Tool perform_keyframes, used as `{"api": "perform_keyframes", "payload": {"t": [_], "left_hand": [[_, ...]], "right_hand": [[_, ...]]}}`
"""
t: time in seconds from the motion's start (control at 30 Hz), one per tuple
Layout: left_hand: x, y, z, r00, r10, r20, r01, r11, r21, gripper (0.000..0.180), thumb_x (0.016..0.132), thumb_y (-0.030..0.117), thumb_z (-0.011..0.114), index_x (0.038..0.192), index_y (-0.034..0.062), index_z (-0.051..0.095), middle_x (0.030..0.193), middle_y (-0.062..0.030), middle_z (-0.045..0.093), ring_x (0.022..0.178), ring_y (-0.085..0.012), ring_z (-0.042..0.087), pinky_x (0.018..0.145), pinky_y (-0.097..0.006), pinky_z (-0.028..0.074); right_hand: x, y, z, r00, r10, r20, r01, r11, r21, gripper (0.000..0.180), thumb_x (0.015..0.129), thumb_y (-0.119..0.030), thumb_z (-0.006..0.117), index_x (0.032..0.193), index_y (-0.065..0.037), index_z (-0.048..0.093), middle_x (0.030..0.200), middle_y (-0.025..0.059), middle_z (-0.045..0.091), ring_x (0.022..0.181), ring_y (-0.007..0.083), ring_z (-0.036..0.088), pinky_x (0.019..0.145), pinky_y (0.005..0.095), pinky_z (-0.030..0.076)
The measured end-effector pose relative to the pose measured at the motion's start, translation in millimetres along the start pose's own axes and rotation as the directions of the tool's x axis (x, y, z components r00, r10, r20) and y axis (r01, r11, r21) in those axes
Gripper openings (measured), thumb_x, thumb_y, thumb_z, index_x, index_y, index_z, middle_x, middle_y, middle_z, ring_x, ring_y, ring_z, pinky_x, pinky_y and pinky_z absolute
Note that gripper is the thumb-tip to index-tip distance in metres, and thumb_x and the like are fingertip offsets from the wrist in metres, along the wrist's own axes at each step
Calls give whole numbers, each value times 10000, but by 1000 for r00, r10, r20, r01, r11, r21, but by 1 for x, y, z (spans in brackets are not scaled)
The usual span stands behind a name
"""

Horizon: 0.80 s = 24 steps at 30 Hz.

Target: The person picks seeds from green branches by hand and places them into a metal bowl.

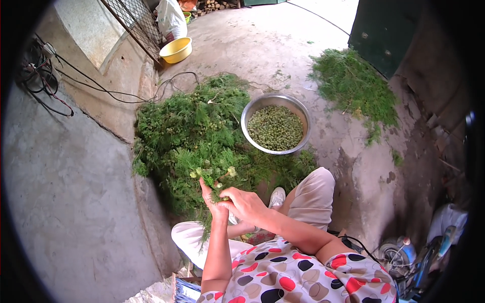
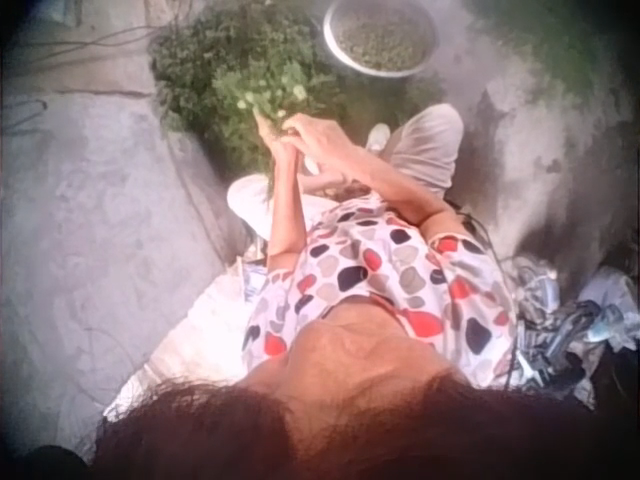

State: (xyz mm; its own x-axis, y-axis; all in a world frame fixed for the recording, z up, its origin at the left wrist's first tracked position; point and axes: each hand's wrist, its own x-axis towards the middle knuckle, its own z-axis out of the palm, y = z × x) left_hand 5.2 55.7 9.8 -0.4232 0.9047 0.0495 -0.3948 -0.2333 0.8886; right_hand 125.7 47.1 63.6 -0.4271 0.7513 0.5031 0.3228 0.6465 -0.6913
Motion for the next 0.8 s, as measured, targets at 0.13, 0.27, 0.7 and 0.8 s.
{"api": "perform_keyframes", "payload": {"t": [0.13,0.27,0.7,0.8], "left_hand": [[2,21,32,943,-235,-235,184,958,-221,288,954,306,368,1077,68,473,889,-10,534,664,-82,490,579,-211,437],[4,17,39,878,-339,-339,180,889,-422,388,929,334,427,1203,59,419,950,-35,540,474,-23,396,380,-148,320],[-6,26,11,962,-24,-272,111,944,311,566,883,249,557,1324,-3,306,1236,-104,482,1086,-173,448,939,-271,325],[-12,28,20,977,42,-207,51,905,423,537,872,281,569,1288,8,368,1214,-90,501,1074,-168,458,933,-286,327]], "right_hand": [[-9,3,6,990,-136,-27,135,990,-45,245,797,-167,605,976,-57,478,795,96,576,666,248,610,529,320,488],[-8,-2,3,963,-258,-78,251,964,-87,244,782,-132,605,970,-43,477,755,101,558,625,237,601,501,315,485],[35,-16,-103,727,-564,-393,416,816,-402,185,674,-85,614,846,-89,546,730,70,545,542,232,496,557,347,414],[70,34,-116,909,-181,-374,-65,827,-558,341,782,-23,546,1119,-39,494,1187,184,432,1082,347,459,898,430,406]]}}
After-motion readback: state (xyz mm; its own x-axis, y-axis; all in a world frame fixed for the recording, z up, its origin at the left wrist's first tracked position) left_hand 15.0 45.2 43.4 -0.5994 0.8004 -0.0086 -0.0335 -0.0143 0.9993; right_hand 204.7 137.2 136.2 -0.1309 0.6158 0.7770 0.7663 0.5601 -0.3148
